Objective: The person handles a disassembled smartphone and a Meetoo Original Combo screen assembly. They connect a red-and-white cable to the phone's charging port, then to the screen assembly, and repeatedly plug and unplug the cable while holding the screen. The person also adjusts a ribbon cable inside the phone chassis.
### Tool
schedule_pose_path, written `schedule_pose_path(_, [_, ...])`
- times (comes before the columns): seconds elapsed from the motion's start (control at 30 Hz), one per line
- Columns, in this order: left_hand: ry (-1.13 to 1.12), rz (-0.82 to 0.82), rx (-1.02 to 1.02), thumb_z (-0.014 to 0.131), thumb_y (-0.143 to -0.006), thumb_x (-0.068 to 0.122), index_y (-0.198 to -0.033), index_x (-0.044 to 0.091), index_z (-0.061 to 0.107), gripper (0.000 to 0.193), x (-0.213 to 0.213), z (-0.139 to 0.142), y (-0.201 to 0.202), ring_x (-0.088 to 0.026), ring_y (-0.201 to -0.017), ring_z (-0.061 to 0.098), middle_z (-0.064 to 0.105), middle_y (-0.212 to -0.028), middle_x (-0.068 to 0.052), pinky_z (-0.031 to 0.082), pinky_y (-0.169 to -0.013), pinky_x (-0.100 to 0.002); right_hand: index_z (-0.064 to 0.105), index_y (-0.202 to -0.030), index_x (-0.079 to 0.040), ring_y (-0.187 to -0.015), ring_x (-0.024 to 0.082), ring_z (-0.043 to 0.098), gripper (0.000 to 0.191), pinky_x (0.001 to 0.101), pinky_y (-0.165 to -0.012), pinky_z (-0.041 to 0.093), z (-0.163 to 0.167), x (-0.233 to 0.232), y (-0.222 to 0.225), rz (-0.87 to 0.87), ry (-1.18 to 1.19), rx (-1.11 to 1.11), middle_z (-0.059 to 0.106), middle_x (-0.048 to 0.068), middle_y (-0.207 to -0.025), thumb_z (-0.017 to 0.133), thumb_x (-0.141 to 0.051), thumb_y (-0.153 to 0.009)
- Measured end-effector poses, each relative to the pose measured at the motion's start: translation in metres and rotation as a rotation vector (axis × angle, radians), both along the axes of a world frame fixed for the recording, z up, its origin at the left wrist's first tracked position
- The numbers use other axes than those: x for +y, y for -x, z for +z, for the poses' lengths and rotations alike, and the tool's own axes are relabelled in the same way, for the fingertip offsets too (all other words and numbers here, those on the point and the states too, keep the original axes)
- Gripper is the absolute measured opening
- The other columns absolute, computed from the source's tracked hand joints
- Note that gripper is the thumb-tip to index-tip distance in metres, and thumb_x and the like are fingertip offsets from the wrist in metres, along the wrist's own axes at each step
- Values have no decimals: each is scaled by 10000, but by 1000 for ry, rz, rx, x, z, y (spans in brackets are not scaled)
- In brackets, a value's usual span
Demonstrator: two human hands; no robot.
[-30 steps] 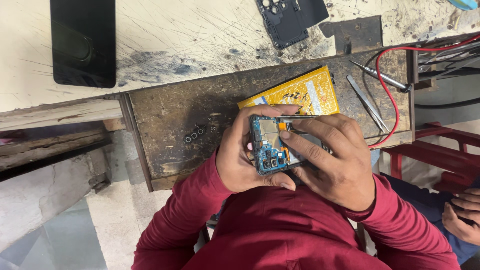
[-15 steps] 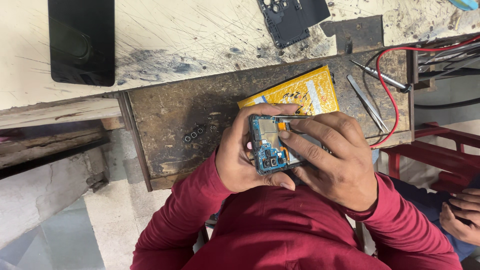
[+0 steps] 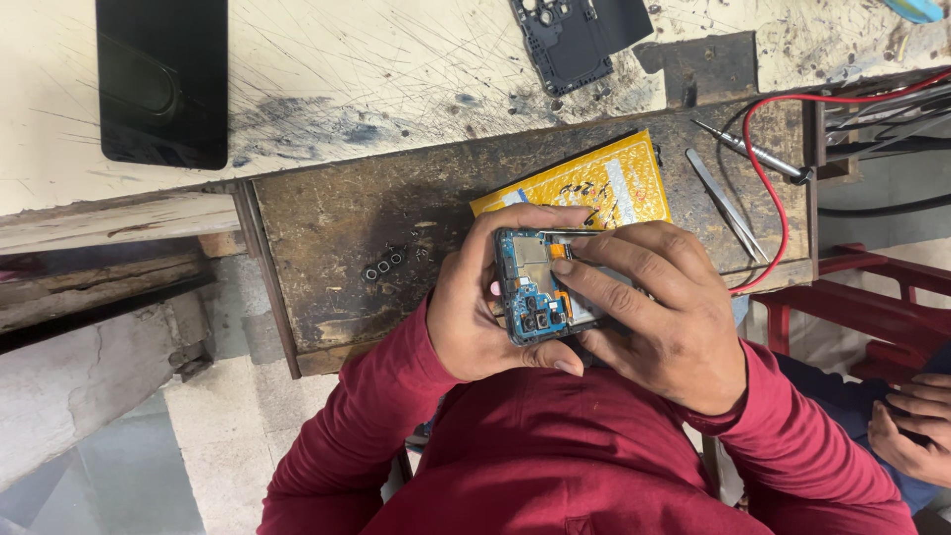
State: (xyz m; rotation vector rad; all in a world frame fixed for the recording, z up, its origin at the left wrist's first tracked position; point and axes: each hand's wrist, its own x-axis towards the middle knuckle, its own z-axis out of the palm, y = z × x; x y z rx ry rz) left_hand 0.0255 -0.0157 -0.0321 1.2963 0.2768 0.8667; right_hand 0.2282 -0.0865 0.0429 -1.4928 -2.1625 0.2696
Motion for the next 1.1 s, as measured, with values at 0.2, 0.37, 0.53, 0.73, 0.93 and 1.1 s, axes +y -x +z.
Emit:
schedule_pose_path(0.2, [82,-28,-49,967,-818,282,-1484,31,380,923,-1,1,-1,-212,-1366,547,541,-1522,-163,452,-1200,-368,684,-1261,-109,-1147,330,593,658,474,-1004,483,2,-2,0,-2,22,31,634,86,-1268,857,-163,-628])
schedule_pose_path(0.37, [55,-1,-34,976,-799,251,-1464,26,413,900,0,3,0,-195,-1355,545,556,-1490,-142,440,-1203,-358,669,-1253,-116,-1216,333,590,592,463,-1043,478,10,0,-10,62,117,137,622,99,-1322,870,-301,-728])
schedule_pose_path(0.53, [13,17,-23,986,-781,246,-1454,29,430,900,4,6,-3,-191,-1348,549,573,-1455,-120,446,-1197,-353,691,-1225,-128,-1210,324,606,530,439,-1021,486,17,7,-25,122,207,200,636,103,-1299,833,-360,-771])
schedule_pose_path(0.73, [57,14,9,988,-773,226,-1438,34,444,880,3,12,-4,-182,-1309,567,585,-1426,-121,485,-1161,-355,719,-1178,-132,-1122,272,681,345,387,-970,528,16,7,-28,50,240,229,695,80,-1206,781,-276,-870])
schedule_pose_path(0.93, [309,37,-115,968,-825,197,-1450,51,419,844,1,19,-7,-185,-1280,618,583,-1404,-143,567,-1104,-351,661,-1155,-36,-1108,286,705,288,381,-970,536,14,0,-49,-146,263,241,714,108,-1149,720,-212,-934])
schedule_pose_path(1.1, [334,198,-44,884,-885,156,-1382,15,443,679,7,24,-9,-184,-1116,658,627,-1305,-154,590,-1020,-345,677,-1139,-20,-972,218,747,251,329,-857,546,1,-13,-65,-201,519,277,753,88,-1047,655,-166,-936])
